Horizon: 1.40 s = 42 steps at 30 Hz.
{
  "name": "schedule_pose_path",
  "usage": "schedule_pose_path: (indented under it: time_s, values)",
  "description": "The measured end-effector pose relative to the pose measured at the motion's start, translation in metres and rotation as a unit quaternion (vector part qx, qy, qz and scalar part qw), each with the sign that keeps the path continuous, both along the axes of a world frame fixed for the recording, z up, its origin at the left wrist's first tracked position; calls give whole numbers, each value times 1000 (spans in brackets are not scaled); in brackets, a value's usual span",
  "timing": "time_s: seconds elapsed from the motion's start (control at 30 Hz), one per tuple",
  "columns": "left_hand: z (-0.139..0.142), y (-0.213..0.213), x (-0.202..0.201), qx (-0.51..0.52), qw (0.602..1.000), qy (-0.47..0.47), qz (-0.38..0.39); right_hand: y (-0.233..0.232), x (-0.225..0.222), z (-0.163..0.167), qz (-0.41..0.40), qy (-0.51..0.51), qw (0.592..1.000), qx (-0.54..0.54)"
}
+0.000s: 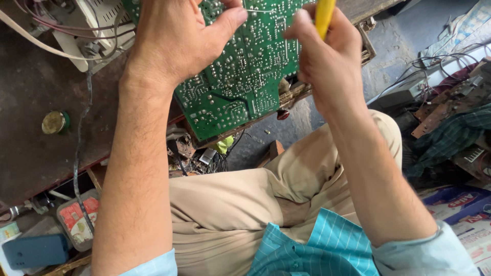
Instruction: The person is soldering a green circuit board using a soldering iron and solder wire. They hold the board with one hand and apply solder to various points on the board with the other hand.
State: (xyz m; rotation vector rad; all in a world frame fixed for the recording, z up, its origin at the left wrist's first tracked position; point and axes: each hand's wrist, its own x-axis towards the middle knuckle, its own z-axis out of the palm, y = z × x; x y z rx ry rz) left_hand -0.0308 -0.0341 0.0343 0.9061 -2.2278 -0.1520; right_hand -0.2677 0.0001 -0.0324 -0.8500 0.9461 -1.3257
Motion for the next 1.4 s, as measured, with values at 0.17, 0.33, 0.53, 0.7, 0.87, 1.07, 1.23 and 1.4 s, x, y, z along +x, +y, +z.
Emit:
schedule_pose_path:
  time_s: [0.17, 0.33, 0.53, 0.7, 0.87, 1.07, 1.23, 1.4]
  values:
    - [-6, -4, 0, 42, 993, -25, 103, 36, -35, -21, -101, 303, 941, -113]
    - [-8, -3, 4, -27, 999, -7, 46, 57, -73, -41, -136, 381, 884, -233]
    - [-9, -5, 4, 0, 997, -21, 72, 72, -80, -42, -161, 451, 846, -233]
    - [-7, -5, 4, -3, 999, -14, 52, 73, -71, -41, -109, 472, 854, -191]
    - [-6, -5, 3, 12, 998, -10, 61, 77, -59, -37, -96, 446, 865, -210]
    - [-7, -6, 3, 13, 998, -12, 66, 75, -52, -35, -105, 456, 863, -189]
    - [-6, -5, 1, 28, 996, -13, 78, 74, -51, -36, -109, 459, 858, -203]
    - [-5, -5, -1, 44, 995, -15, 90, 75, -51, -37, -115, 460, 858, -197]
